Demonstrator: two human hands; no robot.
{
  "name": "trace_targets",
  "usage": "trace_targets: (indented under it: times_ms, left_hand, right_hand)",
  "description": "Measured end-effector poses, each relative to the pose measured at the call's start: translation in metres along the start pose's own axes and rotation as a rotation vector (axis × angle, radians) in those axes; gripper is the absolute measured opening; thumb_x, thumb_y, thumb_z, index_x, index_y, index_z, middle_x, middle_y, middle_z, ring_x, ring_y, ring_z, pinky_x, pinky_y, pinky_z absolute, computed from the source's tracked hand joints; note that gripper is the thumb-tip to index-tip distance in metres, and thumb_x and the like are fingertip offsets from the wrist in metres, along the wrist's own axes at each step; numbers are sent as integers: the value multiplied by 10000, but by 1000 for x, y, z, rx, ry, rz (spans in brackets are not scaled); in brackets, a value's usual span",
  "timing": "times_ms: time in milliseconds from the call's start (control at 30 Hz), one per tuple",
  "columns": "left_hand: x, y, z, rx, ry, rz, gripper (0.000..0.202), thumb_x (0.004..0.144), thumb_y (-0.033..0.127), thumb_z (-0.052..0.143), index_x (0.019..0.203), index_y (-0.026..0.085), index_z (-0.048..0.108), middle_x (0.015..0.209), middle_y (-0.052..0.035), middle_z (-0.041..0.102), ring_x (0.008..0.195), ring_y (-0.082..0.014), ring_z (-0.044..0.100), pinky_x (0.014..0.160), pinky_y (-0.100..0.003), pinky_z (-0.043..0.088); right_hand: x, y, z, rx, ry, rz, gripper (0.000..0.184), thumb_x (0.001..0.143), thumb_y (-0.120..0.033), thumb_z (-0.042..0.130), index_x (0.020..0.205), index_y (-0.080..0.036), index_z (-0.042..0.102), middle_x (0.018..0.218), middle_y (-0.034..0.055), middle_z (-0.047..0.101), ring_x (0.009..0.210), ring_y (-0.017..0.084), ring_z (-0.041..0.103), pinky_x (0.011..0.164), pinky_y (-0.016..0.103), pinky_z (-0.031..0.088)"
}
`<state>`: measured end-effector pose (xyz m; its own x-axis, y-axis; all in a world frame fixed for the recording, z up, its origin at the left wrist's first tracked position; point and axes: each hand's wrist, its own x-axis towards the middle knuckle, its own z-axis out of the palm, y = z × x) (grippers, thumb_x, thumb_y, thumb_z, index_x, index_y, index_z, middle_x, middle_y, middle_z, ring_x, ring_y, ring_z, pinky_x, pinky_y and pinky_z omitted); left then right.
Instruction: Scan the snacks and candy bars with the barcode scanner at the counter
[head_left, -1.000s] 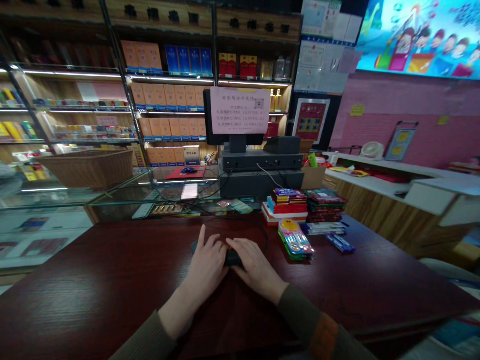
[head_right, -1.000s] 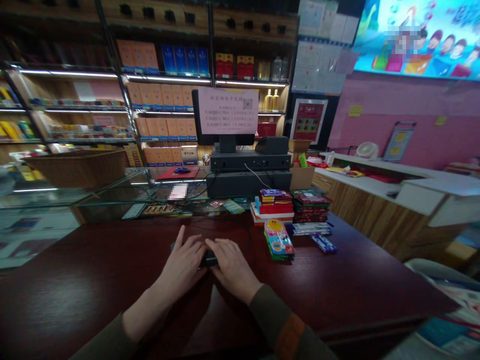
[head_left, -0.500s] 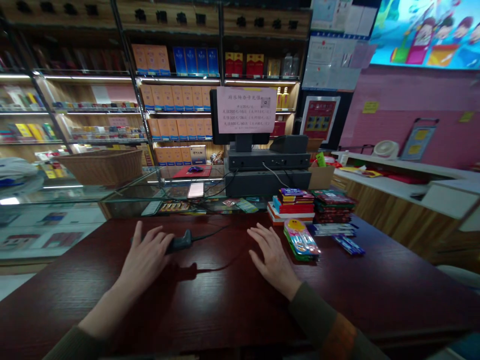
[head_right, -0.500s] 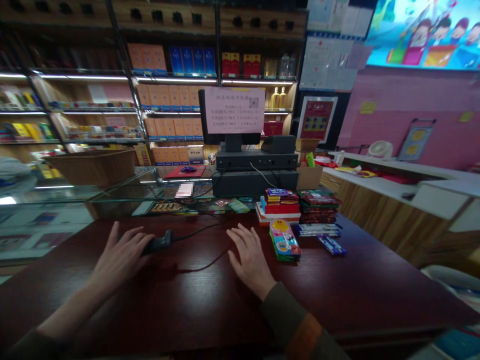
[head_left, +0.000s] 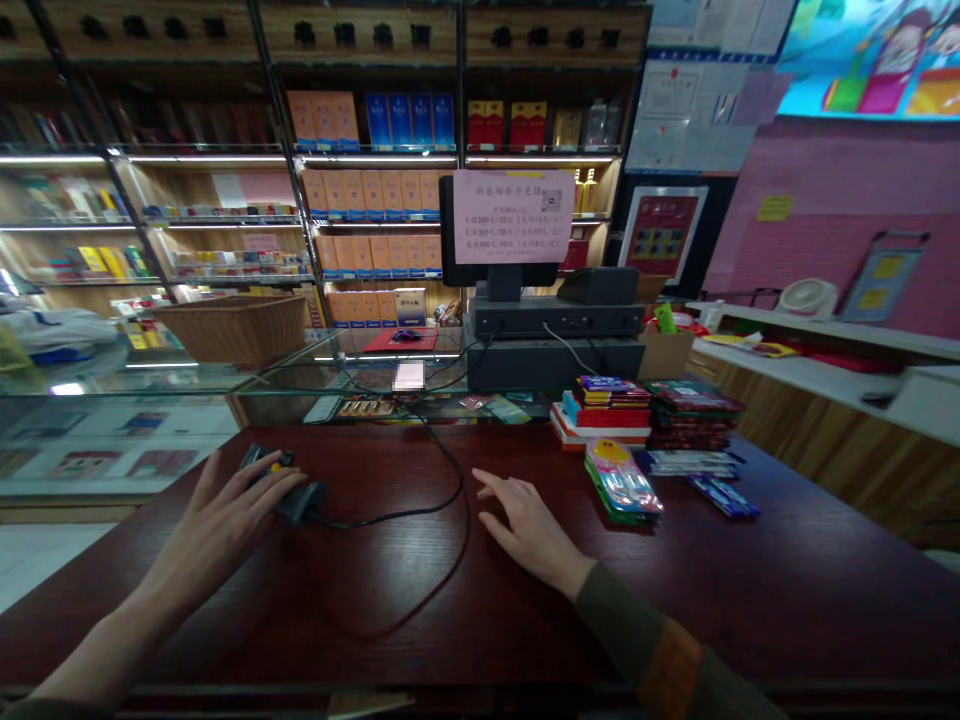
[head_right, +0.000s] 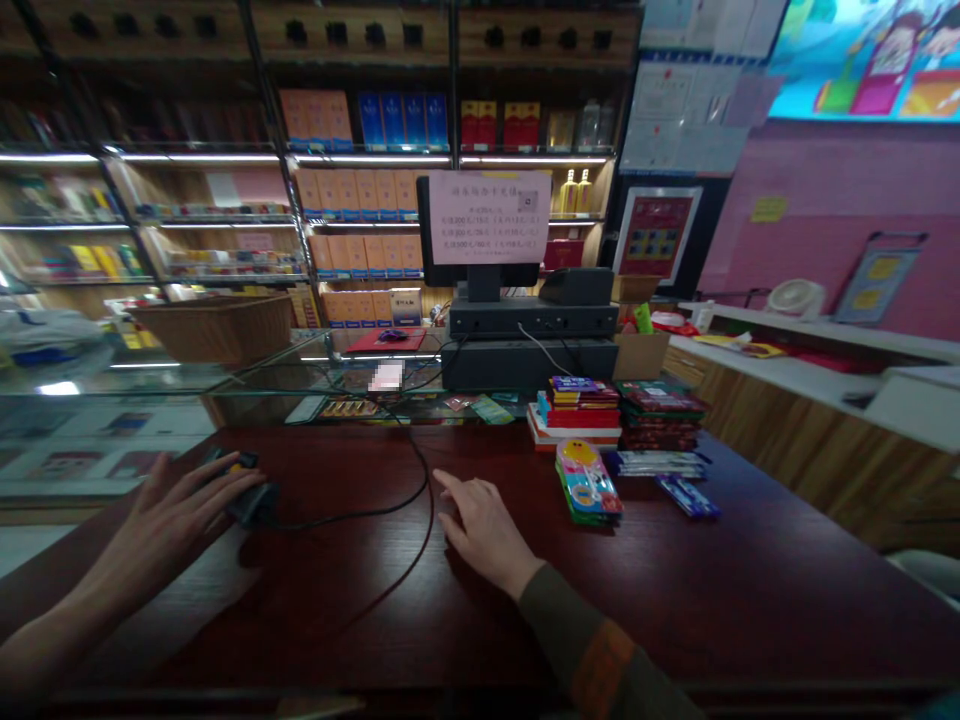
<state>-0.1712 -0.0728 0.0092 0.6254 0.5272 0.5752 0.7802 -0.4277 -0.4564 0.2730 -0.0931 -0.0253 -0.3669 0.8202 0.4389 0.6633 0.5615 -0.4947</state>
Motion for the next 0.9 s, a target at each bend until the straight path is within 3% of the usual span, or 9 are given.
trace_targets:
  times_ms: [133,267,500,667,767,900]
  left_hand:
    - [22,17,-7,-4,38,-2,487,941,215,443,1419,286,499,1332,-85,676,1300,-306,575,1236,-631,43]
    - [37,29,-6,-65,61,5,495,935,198,450,1418,291,499,1323,-78,682,1282,-278,593,1256,-581,14]
    - [32,36,9,-128,-46,-23,519,923,163,434,1417,303,515,1372,-61,654,1310,-270,571,1259,-592,-4]
    - [26,41,10,-130,-48,-6,542,926,150,427,1445,291,497,1389,-69,641,1311,-260,570,1262,-581,-3]
    - [26,39,11,-121,-32,-29,551,924,149,426,1451,295,494,1377,-70,649,1309,-266,571,1262,-584,14]
    - [41,25,17,-92,-9,-137,550,924,163,430,1456,288,495,1370,-84,652,1324,-287,552,1253,-606,59]
  right_hand:
    - [9,-11,6,172,-43,66,568,928,-221,566,1474,-258,418,1259,75,662,1181,226,599,1069,448,428]
    - [18,-17,5,262,61,28,329,938,-255,572,1266,-236,563,1261,76,636,1196,216,580,1057,403,444]
    - [19,-22,-10,162,139,-247,211,947,-165,513,1128,-240,594,1126,77,665,1125,221,592,992,404,495]
    - [25,-30,-23,142,115,-373,217,950,-130,467,1084,-245,593,1107,78,669,1135,220,590,986,407,506]
    - [42,-36,-28,161,146,-423,276,940,-79,424,1094,-245,582,1168,79,659,1184,203,572,1020,395,489]
    - [89,-32,-32,132,248,-390,303,931,-75,401,1129,-218,580,1218,98,650,1193,201,564,1084,412,436]
